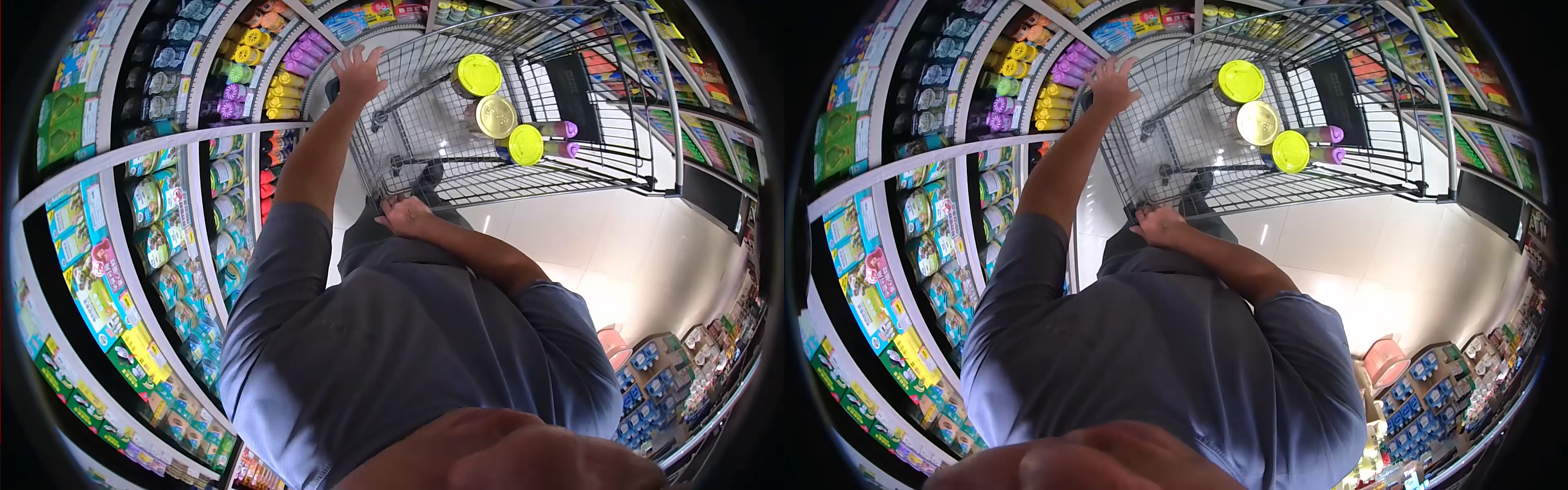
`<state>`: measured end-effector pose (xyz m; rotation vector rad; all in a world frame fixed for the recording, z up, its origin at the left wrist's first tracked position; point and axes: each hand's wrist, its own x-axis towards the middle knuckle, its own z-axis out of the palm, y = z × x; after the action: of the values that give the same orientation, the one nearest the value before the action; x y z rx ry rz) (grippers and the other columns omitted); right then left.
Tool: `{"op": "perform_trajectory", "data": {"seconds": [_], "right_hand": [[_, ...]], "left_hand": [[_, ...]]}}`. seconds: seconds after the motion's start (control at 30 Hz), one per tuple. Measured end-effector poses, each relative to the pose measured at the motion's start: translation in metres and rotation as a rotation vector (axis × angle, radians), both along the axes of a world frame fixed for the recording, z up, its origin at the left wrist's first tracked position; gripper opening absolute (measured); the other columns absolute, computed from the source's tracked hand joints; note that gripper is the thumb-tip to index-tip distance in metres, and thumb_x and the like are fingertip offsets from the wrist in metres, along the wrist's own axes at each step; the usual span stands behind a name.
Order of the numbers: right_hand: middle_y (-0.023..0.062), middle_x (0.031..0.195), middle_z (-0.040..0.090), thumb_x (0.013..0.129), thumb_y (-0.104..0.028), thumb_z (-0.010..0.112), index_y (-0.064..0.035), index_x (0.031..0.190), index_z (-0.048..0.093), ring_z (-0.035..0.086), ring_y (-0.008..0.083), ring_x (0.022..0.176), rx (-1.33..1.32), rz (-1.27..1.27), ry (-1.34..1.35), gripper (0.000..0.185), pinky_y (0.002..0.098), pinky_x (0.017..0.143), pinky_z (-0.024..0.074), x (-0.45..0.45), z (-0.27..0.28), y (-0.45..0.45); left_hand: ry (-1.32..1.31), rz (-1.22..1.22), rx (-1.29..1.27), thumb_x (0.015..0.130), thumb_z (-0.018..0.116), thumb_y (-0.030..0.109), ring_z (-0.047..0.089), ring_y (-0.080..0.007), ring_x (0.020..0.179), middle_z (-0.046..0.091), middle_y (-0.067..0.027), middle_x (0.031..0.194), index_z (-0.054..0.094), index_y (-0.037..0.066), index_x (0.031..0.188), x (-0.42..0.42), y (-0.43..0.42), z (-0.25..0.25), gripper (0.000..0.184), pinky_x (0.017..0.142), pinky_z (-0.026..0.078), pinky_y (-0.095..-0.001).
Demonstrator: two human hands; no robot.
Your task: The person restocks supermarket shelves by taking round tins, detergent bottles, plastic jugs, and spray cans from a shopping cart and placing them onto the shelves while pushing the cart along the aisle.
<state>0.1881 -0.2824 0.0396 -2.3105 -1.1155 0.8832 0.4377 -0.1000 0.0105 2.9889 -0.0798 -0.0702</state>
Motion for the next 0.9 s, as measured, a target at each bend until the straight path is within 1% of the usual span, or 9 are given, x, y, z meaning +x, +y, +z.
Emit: {"op": "perform_trajectory", "data": {"seconds": [0.13, 0.17, 0.27, 0.37, 0.47, 0.53, 0.57, 0.77, 0.9], "right_hand": [[0.0223, 0.110, 0.066, 0.100, -0.045, 0.045, 0.0033, 0.114, 0.058, 0.066, 0.0359, 0.099, 0.003, -0.077, 0.006, 0.052, 0.0477, 0.083, 0.0538, 0.035, 0.001, 0.001], [0.0223, 0.110, 0.066, 0.100, -0.045, 0.045, 0.0033, 0.114, 0.058, 0.066, 0.0359, 0.099, 0.003, -0.083, 0.011, 0.052, 0.0477, 0.083, 0.0538, 0.043, 0.002, 0.003], [0.0233, 0.110, 0.066, 0.099, -0.043, 0.046, 0.0031, 0.113, 0.058, 0.067, 0.0366, 0.098, -0.011, -0.154, 0.011, 0.050, 0.0467, 0.081, 0.0547, 0.075, 0.002, 0.005], [0.0229, 0.109, 0.066, 0.099, -0.043, 0.046, 0.0031, 0.112, 0.058, 0.067, 0.0366, 0.098, 0.001, -0.236, -0.017, 0.049, 0.0467, 0.080, 0.0550, 0.108, 0.001, 0.007], [0.0230, 0.110, 0.066, 0.100, -0.044, 0.044, 0.0032, 0.113, 0.057, 0.067, 0.0363, 0.100, -0.022, -0.311, -0.020, 0.050, 0.0468, 0.080, 0.0549, 0.142, -0.003, 0.007], [0.0232, 0.110, 0.066, 0.101, -0.044, 0.042, 0.0032, 0.113, 0.057, 0.067, 0.0365, 0.098, -0.060, -0.329, -0.055, 0.051, 0.0470, 0.080, 0.0550, 0.170, -0.006, 0.011], [0.0233, 0.110, 0.066, 0.101, -0.045, 0.041, 0.0030, 0.114, 0.056, 0.068, 0.0373, 0.096, -0.025, -0.373, -0.125, 0.052, 0.0473, 0.078, 0.0552, 0.176, -0.015, 0.011], [0.0202, 0.089, 0.068, 0.101, -0.045, 0.042, -0.0012, 0.103, 0.056, 0.069, 0.0374, 0.081, -0.036, -0.500, -0.172, 0.046, 0.0481, 0.069, 0.0558, 0.242, -0.016, 0.009], [0.0196, 0.094, 0.069, 0.100, -0.047, 0.041, -0.0017, 0.104, 0.056, 0.069, 0.0367, 0.084, -0.090, -0.554, -0.132, 0.048, 0.0482, 0.071, 0.0557, 0.275, -0.020, 0.006]], "left_hand": [[-0.001, -0.150, -0.096, 0.068, 0.084, 0.043, 0.030, -0.0412, 0.136, 0.039, -0.0125, 0.146, 0.039, 0.038, 0.144, 0.052, -0.012, -0.011, 0.089, 0.105, 0.023, -0.0673], [-0.023, -0.225, -0.180, 0.069, 0.083, 0.043, 0.029, -0.0443, 0.137, 0.040, -0.0153, 0.145, 0.040, 0.034, 0.146, 0.067, -0.012, -0.014, 0.088, 0.107, 0.024, -0.0629], [-0.189, -0.167, -0.186, 0.070, 0.081, 0.042, 0.026, -0.0470, 0.138, 0.037, -0.0177, 0.147, 0.040, 0.030, 0.148, 0.069, -0.040, -0.004, 0.089, 0.109, 0.023, -0.0616], [-0.245, -0.257, -0.352, 0.073, 0.078, 0.036, 0.022, -0.0505, 0.140, 0.034, -0.0206, 0.149, 0.046, 0.021, 0.145, 0.031, -0.046, 0.010, 0.080, 0.110, 0.019, -0.0654], [-0.136, -0.241, -0.343, 0.074, 0.074, 0.028, 0.019, -0.0486, 0.142, 0.030, -0.0185, 0.152, 0.051, 0.019, 0.139, 0.001, -0.032, 0.003, 0.070, 0.111, 0.018, -0.0672], [-0.067, -0.275, -0.292, 0.078, 0.069, 0.020, 0.018, -0.0456, 0.144, 0.030, -0.0133, 0.153, 0.055, 0.016, 0.135, 0.015, -0.022, 0.000, 0.059, 0.112, 0.016, -0.0679], [-0.055, -0.262, -0.377, 0.078, 0.065, 0.012, 0.017, -0.0426, 0.145, 0.030, -0.0089, 0.154, 0.058, 0.015, 0.130, 0.028, -0.027, -0.001, 0.052, 0.114, 0.013, -0.0677], [0.081, -0.313, -0.358, 0.074, 0.061, 0.001, 0.016, -0.0409, 0.146, 0.027, -0.0079, 0.156, 0.059, 0.015, 0.131, 0.107, -0.047, -0.011, 0.059, 0.116, 0.007, -0.0649], [0.073, -0.349, -0.254, 0.074, 0.062, 0.005, 0.017, -0.0392, 0.146, 0.028, -0.0031, 0.156, 0.058, 0.020, 0.133, 0.148, -0.059, -0.017, 0.061, 0.116, 0.011, -0.0643]]}}
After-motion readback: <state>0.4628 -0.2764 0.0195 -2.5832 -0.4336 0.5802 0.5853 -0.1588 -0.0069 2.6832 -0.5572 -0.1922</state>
